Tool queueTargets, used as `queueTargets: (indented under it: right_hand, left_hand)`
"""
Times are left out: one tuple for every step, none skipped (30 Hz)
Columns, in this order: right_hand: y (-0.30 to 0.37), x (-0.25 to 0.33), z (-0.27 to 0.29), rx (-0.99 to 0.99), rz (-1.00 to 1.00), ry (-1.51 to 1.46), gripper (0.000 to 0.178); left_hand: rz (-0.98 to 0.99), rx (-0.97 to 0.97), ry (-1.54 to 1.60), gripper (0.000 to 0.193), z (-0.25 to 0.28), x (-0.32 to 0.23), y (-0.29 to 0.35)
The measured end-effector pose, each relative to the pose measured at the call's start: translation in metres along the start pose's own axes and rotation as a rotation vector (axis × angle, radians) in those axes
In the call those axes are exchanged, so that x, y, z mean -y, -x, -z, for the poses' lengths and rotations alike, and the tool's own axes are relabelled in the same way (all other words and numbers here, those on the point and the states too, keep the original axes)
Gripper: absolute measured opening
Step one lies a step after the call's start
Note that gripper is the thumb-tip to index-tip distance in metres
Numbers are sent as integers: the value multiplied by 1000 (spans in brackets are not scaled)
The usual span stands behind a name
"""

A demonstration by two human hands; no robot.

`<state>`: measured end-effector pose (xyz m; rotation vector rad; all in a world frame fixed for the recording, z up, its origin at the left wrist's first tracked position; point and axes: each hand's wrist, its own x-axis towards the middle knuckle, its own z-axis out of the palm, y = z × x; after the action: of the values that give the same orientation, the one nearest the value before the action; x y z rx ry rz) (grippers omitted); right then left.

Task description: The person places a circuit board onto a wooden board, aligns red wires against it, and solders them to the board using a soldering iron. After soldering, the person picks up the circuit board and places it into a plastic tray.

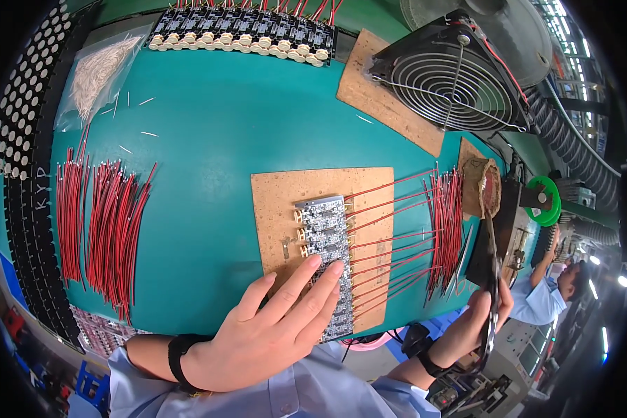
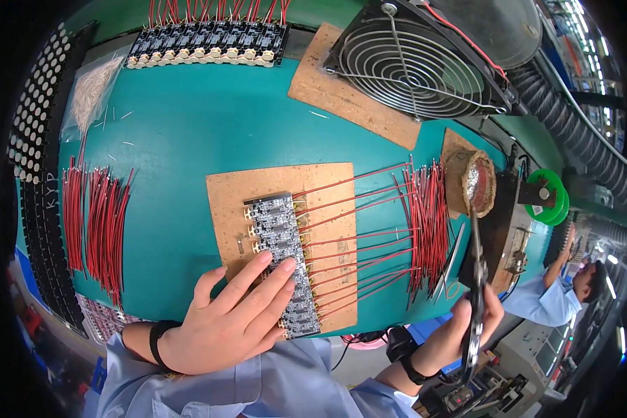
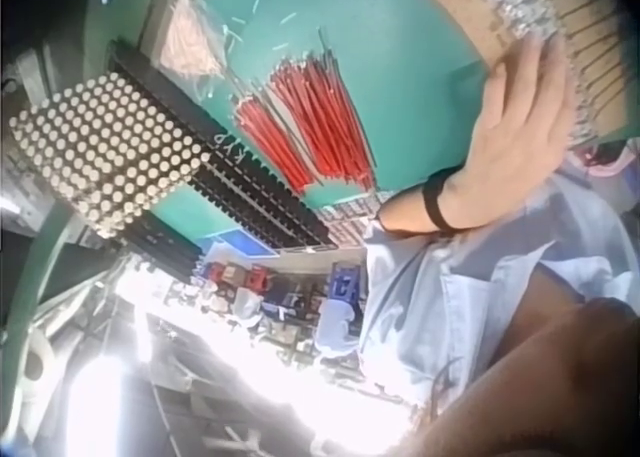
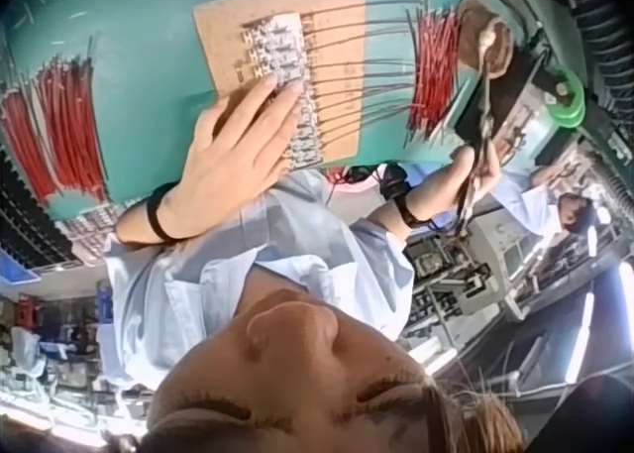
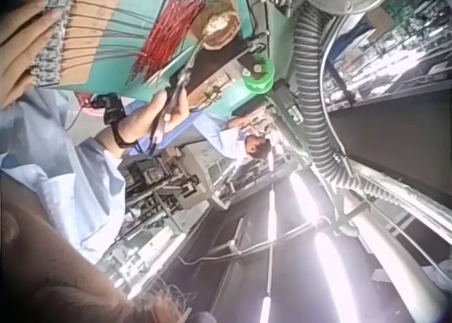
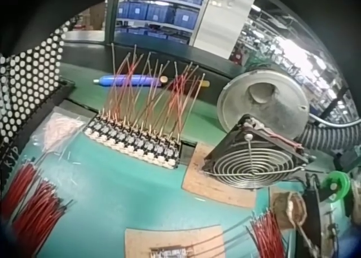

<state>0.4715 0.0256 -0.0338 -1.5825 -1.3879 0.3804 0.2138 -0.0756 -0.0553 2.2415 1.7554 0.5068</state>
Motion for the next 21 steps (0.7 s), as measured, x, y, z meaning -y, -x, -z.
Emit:
queueTargets:
  right_hand:
    - [5,2,2,-3,-3,1,44]
    - [12,3,5,124,75,-109,44]
    - [20,6,7,251,154,-218,44]
    - [25,9,8,378,234,-327,43]
    - [25,10,6,376,227,-324,43]
    - [23,11,2,558,332,-325,44]
    - [22,12,-2,742,435,-324,45]
    - [23,12,-5,741,430,-321,45]
    - [24,12,-8,753,436,-307,46]
    - [24,14,-10,766,450,-295,46]
    - [24,15,-11,779,463,-284,46]
    - [25,15,-11,782,464,-284,46]
    - [26,13,-11,787,454,-267,47]
    - [28,10,-10,793,444,-251,49]
    - [28,10,-10,795,434,-232,50]
    - [28,9,-11,797,434,-232,50]
    - [28,9,-12,799,438,-234,50]
    - [28,9,-13,801,441,-236,50]
    - [28,9,-13,803,445,-238,50]
    - [28,9,-14,804,445,-238,50]
    - [28,9,-14,804,447,-236,50]
  left_hand:
    - [3,-1,-5,26,0,-1,0]
    - [5,-3,-10,26,0,-2,1]
    - [6,-6,-14,26,0,-3,1]
    - [1,-6,-13,26,0,-4,3]
    - [-2,19,-30,33,-3,-4,4]
    - [-4,43,-48,41,-4,-4,5]
    - [-7,67,-64,49,-6,-4,5]
    - [-9,71,-61,49,-8,-5,6]
    - [-13,77,-60,49,-9,-5,6]
    - [-14,75,-61,50,-8,-5,6]
    - [-14,74,-63,50,-7,-4,6]
    - [-11,74,-63,50,-7,-4,7]
    - [-15,78,-63,50,-7,-4,7]
    - [-19,83,-63,50,-7,-4,7]
    - [-26,87,-63,50,-6,-3,6]
    - [-25,88,-62,50,-5,-3,5]
    - [-11,63,-45,42,-4,-3,4]
    - [4,38,-28,33,-2,-3,2]
    - [19,13,-11,26,-1,-2,1]
    - [20,13,-11,26,-1,-2,1]
    - [18,13,-8,26,-2,-2,1]
